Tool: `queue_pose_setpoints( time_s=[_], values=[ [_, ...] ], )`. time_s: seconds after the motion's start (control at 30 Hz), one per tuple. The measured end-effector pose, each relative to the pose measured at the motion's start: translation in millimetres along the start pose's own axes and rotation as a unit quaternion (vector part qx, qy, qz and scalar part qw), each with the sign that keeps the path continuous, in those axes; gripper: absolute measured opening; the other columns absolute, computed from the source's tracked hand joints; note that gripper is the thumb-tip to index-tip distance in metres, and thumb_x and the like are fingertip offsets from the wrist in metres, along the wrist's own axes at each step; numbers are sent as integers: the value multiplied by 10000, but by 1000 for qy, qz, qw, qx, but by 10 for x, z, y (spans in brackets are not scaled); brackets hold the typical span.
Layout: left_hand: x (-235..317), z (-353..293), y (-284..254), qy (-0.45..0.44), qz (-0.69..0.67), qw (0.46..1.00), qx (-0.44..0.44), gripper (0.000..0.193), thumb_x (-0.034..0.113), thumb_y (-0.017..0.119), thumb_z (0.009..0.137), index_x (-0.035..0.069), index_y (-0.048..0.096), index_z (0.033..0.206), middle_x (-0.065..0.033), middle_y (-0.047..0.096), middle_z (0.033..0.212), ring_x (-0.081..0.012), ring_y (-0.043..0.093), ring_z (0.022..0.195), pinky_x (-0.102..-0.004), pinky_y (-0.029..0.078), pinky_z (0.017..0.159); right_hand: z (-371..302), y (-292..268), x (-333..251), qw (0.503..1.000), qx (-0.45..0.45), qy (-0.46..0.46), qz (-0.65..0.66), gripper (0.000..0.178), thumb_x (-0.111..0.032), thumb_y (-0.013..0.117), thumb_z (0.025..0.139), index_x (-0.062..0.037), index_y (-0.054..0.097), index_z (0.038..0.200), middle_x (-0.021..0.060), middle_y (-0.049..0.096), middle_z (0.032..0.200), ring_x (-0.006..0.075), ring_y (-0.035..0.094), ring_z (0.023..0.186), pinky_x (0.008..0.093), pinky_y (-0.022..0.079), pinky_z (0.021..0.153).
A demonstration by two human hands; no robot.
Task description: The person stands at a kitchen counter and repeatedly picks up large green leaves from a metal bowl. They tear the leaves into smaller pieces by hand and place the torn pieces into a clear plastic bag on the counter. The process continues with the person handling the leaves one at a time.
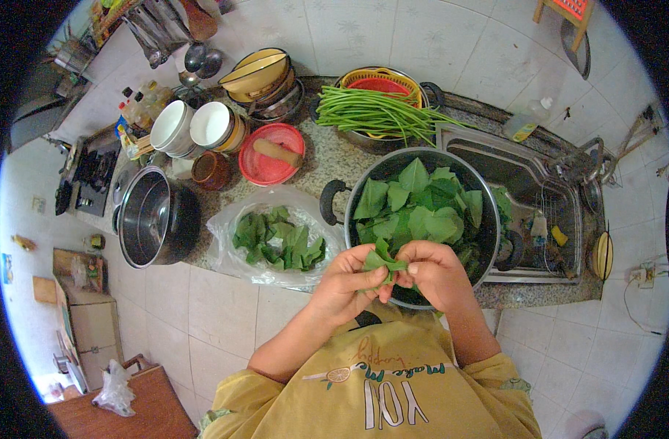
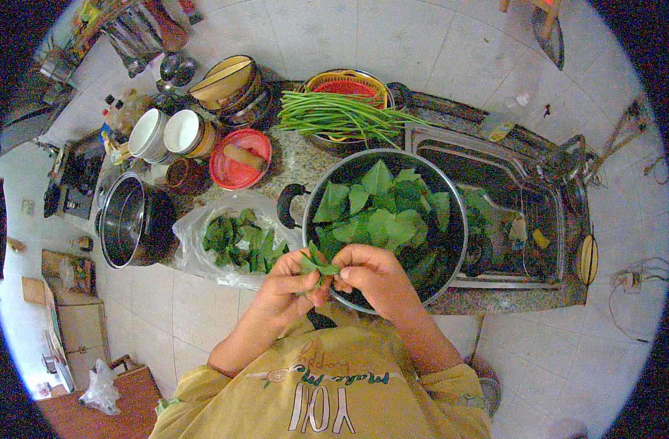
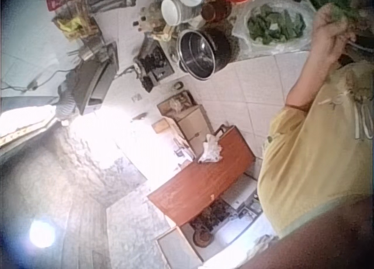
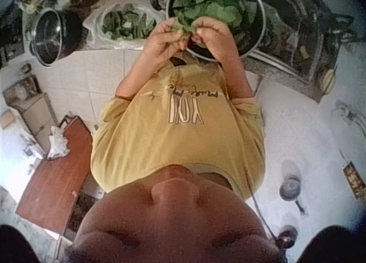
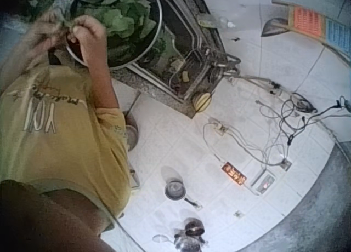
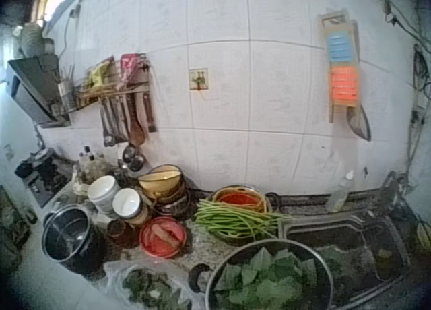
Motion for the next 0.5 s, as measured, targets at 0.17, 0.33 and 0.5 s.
queue_pose_setpoints(
  time_s=[0.17, 0.33, 0.5],
  values=[
    [-22, 12, -29, -26, 91, 993, 75, 144, 28, 609, 739, -10, 552, 865, -85, 581, 711, -137, 561, 538, -235, 452, 471, -27, -117, -73, 997, 53, -26, -42, 136, -106, 510, 703, -1, 555, 776, 21, 539, 673, 100, 483, 623, 227, 388, 587],
    [-3, 10, -103, -26, 266, 956, 120, 131, 30, 616, 743, -8, 578, 862, -72, 590, 674, -128, 564, 522, -240, 457, 457, -136, -483, -248, 962, 202, -71, -170, 174, -122, 569, 690, -9, 587, 821, 21, 575, 729, 108, 527, 671, 235, 427, 624],
    [21, -13, -189, -35, 320, 935, 146, 133, 89, 609, 773, -4, 589, 866, -46, 578, 654, -110, 559, 549, -223, 458, 510, -554, -1417, -686, 833, 438, -227, -253, 131, -96, 638, 731, -22, 615, 836, 25, 592, 741, 100, 522, 640, 211, 426, 599]
  ],
)
Point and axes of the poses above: each hand's wrist, its own z-axis towards the middle knuckle, its own y-axis out of the palm, x = y × z, the point moved 5 cm from there along z, towards the middle knuckle
